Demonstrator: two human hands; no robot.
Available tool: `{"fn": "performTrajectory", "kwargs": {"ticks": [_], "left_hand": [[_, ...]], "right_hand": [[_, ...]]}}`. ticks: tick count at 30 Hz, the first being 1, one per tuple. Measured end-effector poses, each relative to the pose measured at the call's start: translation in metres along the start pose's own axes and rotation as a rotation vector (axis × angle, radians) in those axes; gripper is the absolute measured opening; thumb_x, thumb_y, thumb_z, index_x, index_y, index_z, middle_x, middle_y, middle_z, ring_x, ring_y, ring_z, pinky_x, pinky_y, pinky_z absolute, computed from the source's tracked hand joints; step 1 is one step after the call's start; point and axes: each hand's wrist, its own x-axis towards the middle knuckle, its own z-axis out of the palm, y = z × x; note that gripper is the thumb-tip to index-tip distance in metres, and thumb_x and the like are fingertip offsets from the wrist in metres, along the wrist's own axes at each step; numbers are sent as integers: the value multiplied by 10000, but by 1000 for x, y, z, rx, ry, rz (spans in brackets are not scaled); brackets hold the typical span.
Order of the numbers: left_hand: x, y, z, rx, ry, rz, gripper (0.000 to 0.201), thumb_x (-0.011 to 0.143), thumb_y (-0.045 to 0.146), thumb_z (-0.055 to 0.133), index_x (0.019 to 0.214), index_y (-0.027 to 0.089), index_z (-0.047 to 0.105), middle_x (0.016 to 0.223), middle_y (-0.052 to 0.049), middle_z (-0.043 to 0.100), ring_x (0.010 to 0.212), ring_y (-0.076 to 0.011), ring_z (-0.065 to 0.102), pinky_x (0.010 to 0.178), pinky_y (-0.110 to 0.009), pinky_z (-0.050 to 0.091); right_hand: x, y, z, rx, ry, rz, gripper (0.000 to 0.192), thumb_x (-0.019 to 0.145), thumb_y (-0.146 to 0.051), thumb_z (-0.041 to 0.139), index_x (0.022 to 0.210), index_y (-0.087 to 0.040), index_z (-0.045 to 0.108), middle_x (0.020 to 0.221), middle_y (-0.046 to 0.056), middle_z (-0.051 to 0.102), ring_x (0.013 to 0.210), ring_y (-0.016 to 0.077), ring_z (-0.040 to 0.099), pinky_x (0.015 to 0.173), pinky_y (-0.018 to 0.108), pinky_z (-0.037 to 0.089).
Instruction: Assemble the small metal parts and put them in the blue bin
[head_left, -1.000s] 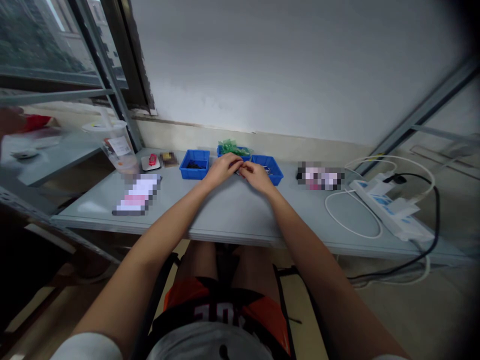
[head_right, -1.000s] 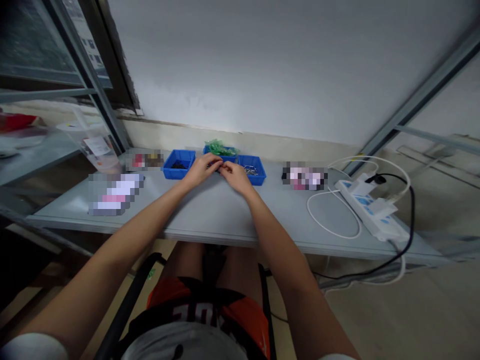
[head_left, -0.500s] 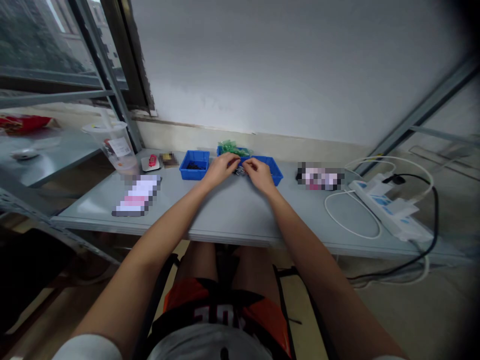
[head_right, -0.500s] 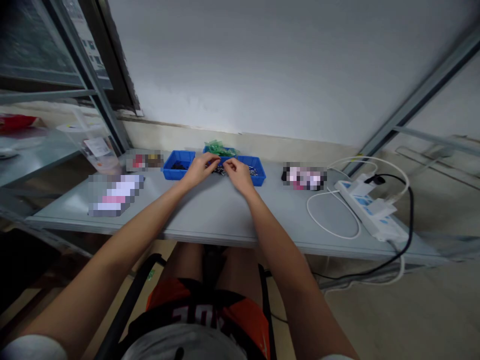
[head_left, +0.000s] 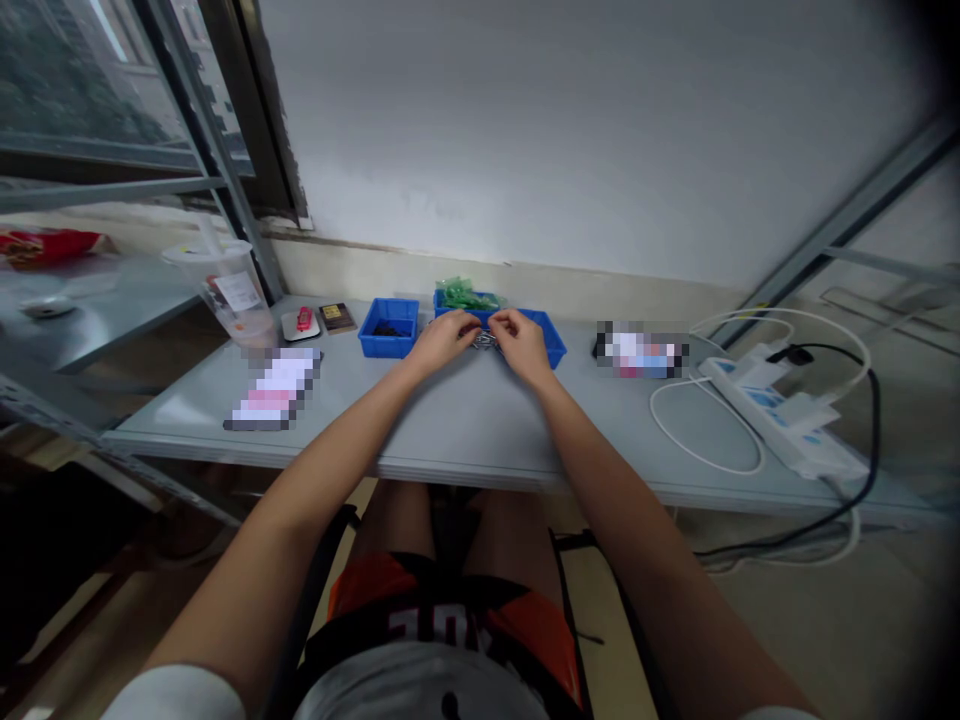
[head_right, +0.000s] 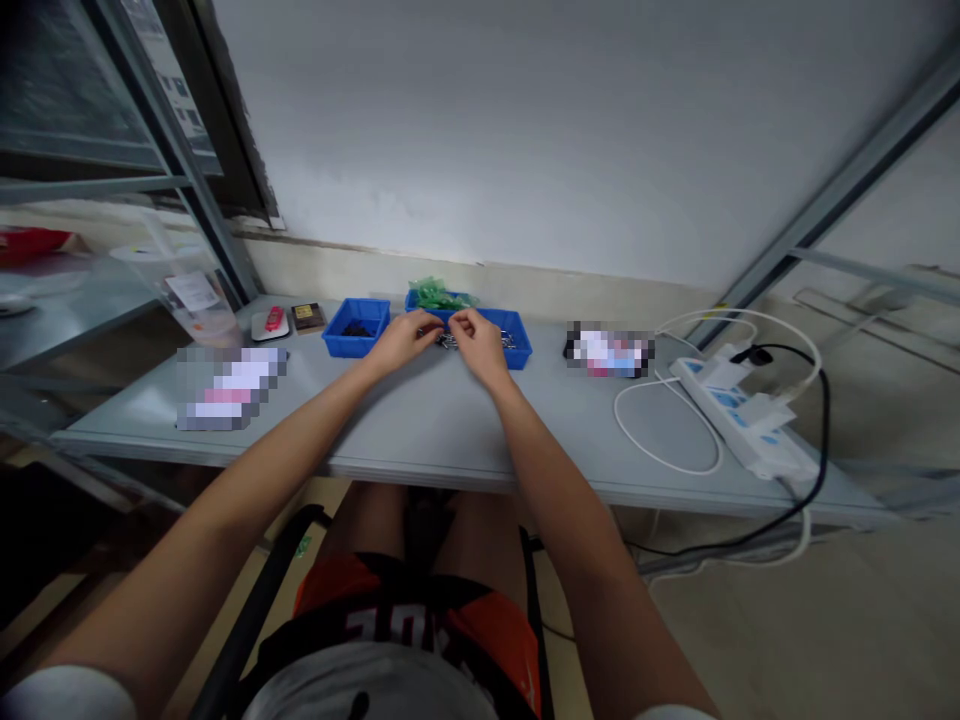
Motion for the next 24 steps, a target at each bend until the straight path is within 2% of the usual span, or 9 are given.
{"fn": "performTrajectory", "kwargs": {"ticks": [6, 13, 20, 24], "left_hand": [[1, -1, -2, -12, -2, 2, 198, 905, 232, 560, 1008, 159, 712, 917, -77, 676, 832, -177, 616, 808, -309, 486], [2, -4, -1, -51, 55, 6, 177, 908, 235, 566, 977, 166, 714, 902, -68, 672, 816, -165, 619, 800, -303, 498], [1, 0, -7, -146, 171, 51, 198, 932, 276, 549, 1011, 170, 698, 953, -75, 686, 865, -169, 631, 795, -301, 514], [0, 7, -7, -176, 145, 106, 185, 926, 264, 562, 1008, 164, 693, 974, -75, 689, 891, -166, 639, 810, -299, 520]], "right_hand": [[0, 0, 0, 2, 8, -13, 226, 834, -435, 559, 825, -223, 636, 789, 33, 681, 731, 176, 611, 739, 323, 489], [0, 2, 0, 16, -10, 19, 244, 843, -461, 554, 846, -230, 633, 747, 22, 659, 701, 174, 600, 709, 321, 485], [-1, -1, 1, 43, -149, -5, 216, 849, -416, 553, 869, -217, 634, 765, 25, 669, 695, 165, 598, 701, 305, 472], [-3, -5, 2, 5, -183, -30, 186, 861, -356, 523, 834, -207, 630, 730, 16, 659, 680, 159, 587, 693, 292, 455]]}}
